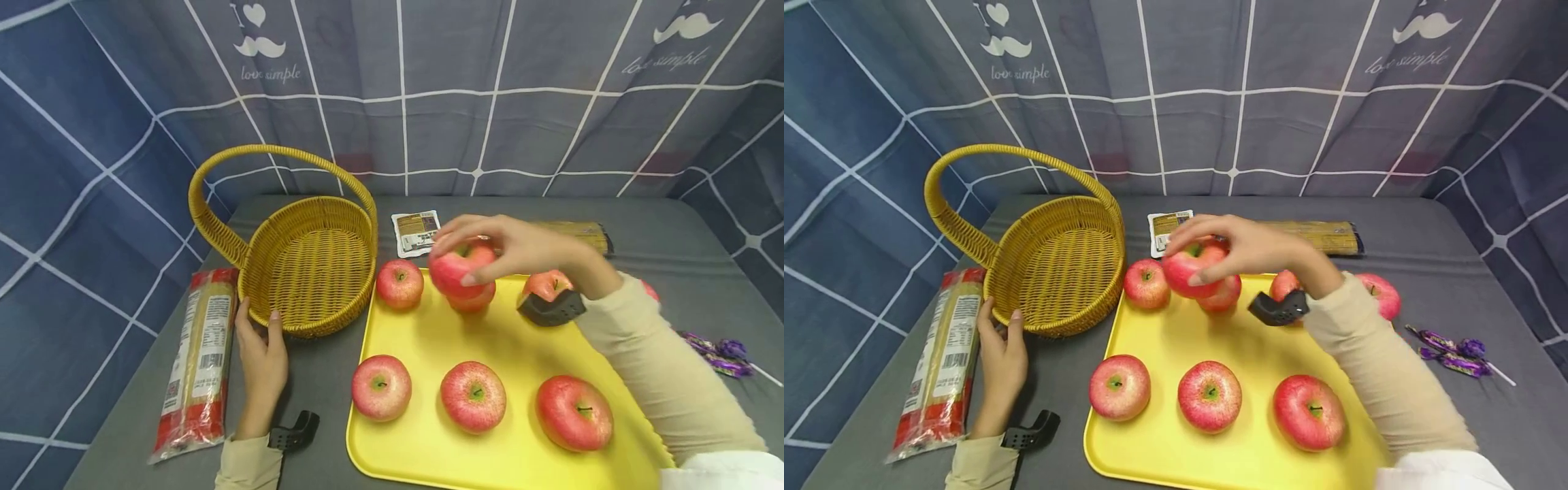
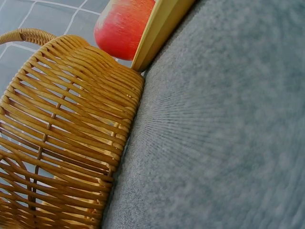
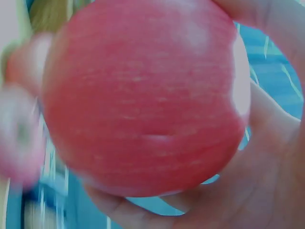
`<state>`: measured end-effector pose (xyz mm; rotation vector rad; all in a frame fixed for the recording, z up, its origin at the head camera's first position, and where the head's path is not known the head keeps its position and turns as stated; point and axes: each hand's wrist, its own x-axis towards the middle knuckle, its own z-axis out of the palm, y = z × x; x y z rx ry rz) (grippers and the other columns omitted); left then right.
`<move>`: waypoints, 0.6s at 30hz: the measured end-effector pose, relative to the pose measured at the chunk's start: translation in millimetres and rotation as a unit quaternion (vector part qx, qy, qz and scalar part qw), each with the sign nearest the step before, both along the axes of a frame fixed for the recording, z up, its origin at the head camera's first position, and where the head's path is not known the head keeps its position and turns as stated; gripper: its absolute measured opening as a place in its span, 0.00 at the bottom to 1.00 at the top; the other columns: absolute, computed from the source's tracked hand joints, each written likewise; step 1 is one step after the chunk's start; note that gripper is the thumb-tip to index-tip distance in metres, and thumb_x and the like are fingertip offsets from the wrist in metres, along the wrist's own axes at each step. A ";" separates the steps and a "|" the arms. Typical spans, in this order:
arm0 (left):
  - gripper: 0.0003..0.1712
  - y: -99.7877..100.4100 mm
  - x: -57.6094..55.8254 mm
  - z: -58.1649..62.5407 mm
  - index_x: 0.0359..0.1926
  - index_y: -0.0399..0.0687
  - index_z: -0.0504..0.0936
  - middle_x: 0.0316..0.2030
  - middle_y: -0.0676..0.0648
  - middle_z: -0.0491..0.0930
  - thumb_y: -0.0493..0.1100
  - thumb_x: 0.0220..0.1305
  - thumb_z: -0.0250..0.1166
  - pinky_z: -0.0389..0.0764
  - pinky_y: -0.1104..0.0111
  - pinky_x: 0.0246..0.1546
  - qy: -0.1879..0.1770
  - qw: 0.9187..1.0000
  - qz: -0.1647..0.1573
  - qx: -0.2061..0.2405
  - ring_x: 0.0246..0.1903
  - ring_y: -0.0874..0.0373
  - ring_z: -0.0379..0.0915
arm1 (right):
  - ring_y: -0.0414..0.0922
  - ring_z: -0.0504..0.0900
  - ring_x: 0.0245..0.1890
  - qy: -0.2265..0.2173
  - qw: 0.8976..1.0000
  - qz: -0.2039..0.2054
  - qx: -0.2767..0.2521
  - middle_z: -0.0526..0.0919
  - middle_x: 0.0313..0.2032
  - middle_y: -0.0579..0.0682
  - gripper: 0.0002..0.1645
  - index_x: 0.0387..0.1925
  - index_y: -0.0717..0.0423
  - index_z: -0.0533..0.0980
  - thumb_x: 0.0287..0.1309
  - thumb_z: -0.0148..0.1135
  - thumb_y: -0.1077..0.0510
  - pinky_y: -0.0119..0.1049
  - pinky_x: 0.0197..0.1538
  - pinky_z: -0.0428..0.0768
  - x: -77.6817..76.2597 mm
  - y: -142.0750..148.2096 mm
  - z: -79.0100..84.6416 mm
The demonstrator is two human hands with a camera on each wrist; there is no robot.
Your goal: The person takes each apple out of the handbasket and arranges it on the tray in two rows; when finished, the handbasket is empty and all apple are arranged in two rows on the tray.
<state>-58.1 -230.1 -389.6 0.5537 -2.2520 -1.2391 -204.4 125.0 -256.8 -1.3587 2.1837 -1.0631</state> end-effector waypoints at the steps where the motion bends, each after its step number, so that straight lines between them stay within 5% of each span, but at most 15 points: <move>1: 0.33 -0.5 -0.1 -0.2 0.69 0.49 0.47 0.65 0.37 0.52 0.53 0.68 0.46 0.64 0.49 0.50 0.002 1.000 0.000 0.001 0.54 0.40 0.61 | 0.34 0.62 0.61 0.006 1.000 -0.019 0.005 0.70 0.57 0.40 0.28 0.53 0.39 0.73 0.47 0.68 0.56 0.25 0.57 0.66 2.6 21.5 -2.2; 10: 0.34 -5.7 3.0 -2.0 0.69 0.50 0.45 0.67 0.40 0.49 0.53 0.68 0.45 0.63 0.47 0.51 -0.007 1.000 -0.003 0.009 0.58 0.38 0.57 | 0.34 0.65 0.58 -0.010 0.990 -0.136 -0.038 0.67 0.59 0.52 0.36 0.57 0.67 0.66 0.40 0.60 0.78 0.22 0.45 0.74 55.6 180.6 -55.2; 18: 0.34 -0.3 1.1 -1.2 0.70 0.51 0.45 0.66 0.40 0.50 0.53 0.68 0.44 0.65 0.56 0.46 -0.008 1.000 -0.002 0.017 0.53 0.41 0.62 | 0.24 0.62 0.57 -0.031 0.961 -0.273 -0.019 0.69 0.57 0.43 0.37 0.58 0.68 0.62 0.42 0.58 0.80 0.19 0.44 0.73 127.0 232.3 -118.0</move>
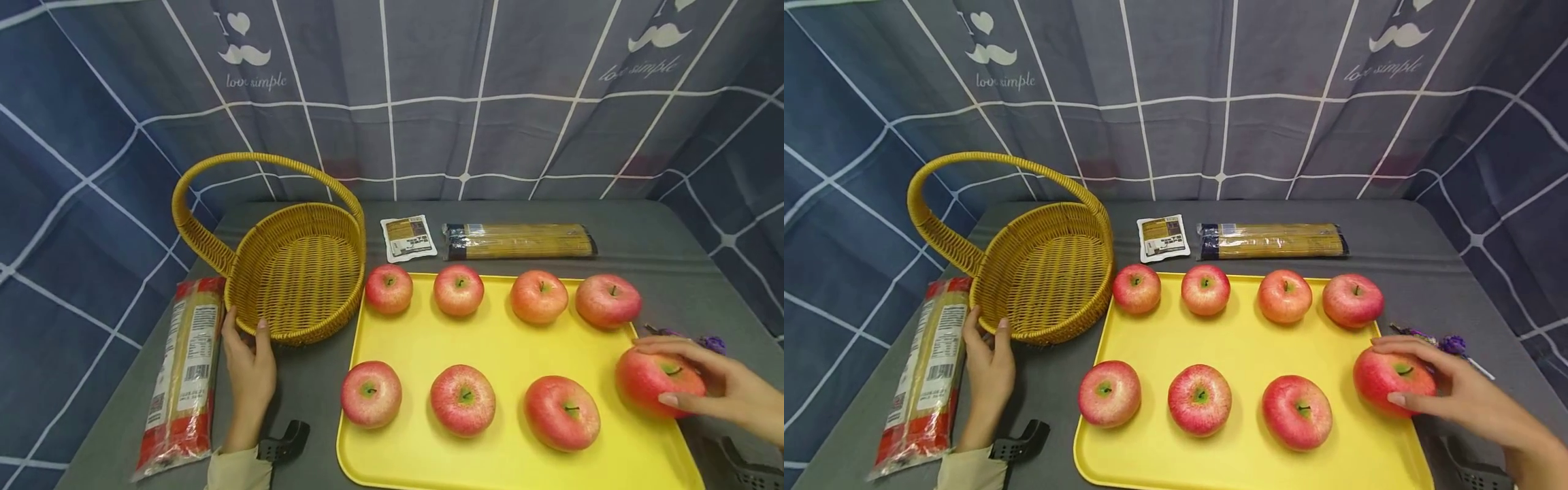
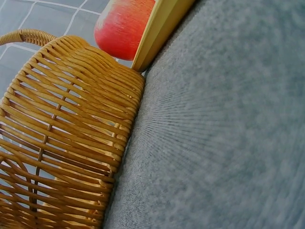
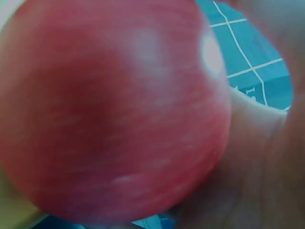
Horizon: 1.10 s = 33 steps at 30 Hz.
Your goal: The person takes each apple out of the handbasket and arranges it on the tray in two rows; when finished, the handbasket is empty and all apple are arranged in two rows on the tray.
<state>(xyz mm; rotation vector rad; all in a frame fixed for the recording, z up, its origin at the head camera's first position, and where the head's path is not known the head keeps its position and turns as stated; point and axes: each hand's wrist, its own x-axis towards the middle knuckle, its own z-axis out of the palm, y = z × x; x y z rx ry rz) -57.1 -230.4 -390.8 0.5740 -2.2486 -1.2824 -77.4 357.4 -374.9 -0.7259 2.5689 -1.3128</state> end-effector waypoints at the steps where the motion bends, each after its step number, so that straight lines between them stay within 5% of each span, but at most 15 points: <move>1: 0.33 0.0 -0.4 0.0 0.69 0.51 0.45 0.66 0.40 0.51 0.53 0.68 0.44 0.65 0.58 0.46 0.000 1.000 0.002 -0.002 0.53 0.42 0.62 | 0.22 0.62 0.57 0.002 1.000 -0.013 0.004 0.68 0.57 0.42 0.37 0.58 0.68 0.62 0.42 0.58 0.80 0.18 0.44 0.72 7.1 -0.8 -3.7; 7: 0.33 -1.0 -1.4 2.3 0.69 0.52 0.46 0.64 0.39 0.54 0.53 0.68 0.44 0.64 0.65 0.44 -0.002 1.000 0.012 -0.006 0.53 0.43 0.63 | 0.16 0.57 0.55 0.022 0.990 -0.124 0.064 0.64 0.57 0.31 0.38 0.60 0.56 0.65 0.44 0.66 0.69 0.09 0.48 0.59 37.9 -17.4 -16.6; 12: 0.33 -1.0 -1.9 3.3 0.69 0.51 0.46 0.64 0.38 0.54 0.52 0.68 0.44 0.64 0.62 0.44 -0.006 1.000 0.015 -0.008 0.53 0.42 0.63 | 0.15 0.51 0.57 0.040 0.986 -0.143 0.077 0.60 0.57 0.24 0.42 0.62 0.52 0.62 0.44 0.67 0.66 0.08 0.50 0.47 48.0 -25.8 -20.7; 19: 0.33 0.0 -0.8 5.2 0.70 0.50 0.45 0.65 0.38 0.52 0.52 0.68 0.44 0.64 0.53 0.49 -0.001 1.000 0.008 0.005 0.56 0.40 0.60 | 0.14 0.60 0.45 0.024 0.982 -0.158 0.098 0.58 0.53 0.20 0.50 0.66 0.50 0.56 0.40 0.71 0.64 0.09 0.37 0.61 56.0 -25.7 -27.4; 25: 0.34 2.3 7.3 14.2 0.70 0.48 0.45 0.65 0.36 0.51 0.51 0.68 0.46 0.59 0.47 0.55 0.008 1.000 0.007 -0.003 0.58 0.38 0.55 | 0.11 0.55 0.45 0.034 0.978 -0.176 0.108 0.54 0.53 0.16 0.55 0.68 0.50 0.53 0.39 0.72 0.63 0.11 0.33 0.60 58.0 -20.8 -32.2; 29: 0.34 -3.3 19.1 29.0 0.70 0.50 0.46 0.63 0.35 0.53 0.47 0.67 0.48 0.55 0.45 0.58 0.010 0.999 0.014 -0.043 0.60 0.37 0.53 | 0.13 0.57 0.48 0.082 0.971 -0.213 0.077 0.56 0.55 0.18 0.54 0.66 0.54 0.56 0.35 0.72 0.68 0.08 0.38 0.58 59.1 -16.0 -27.2; 33: 0.31 -16.1 35.0 68.0 0.68 0.55 0.53 0.62 0.38 0.58 0.43 0.64 0.50 0.55 0.53 0.61 0.040 0.992 0.068 -0.099 0.61 0.44 0.55 | 0.14 0.58 0.53 0.143 0.948 -0.281 0.041 0.59 0.57 0.20 0.52 0.65 0.54 0.58 0.36 0.69 0.74 0.07 0.49 0.55 57.2 -19.1 -5.9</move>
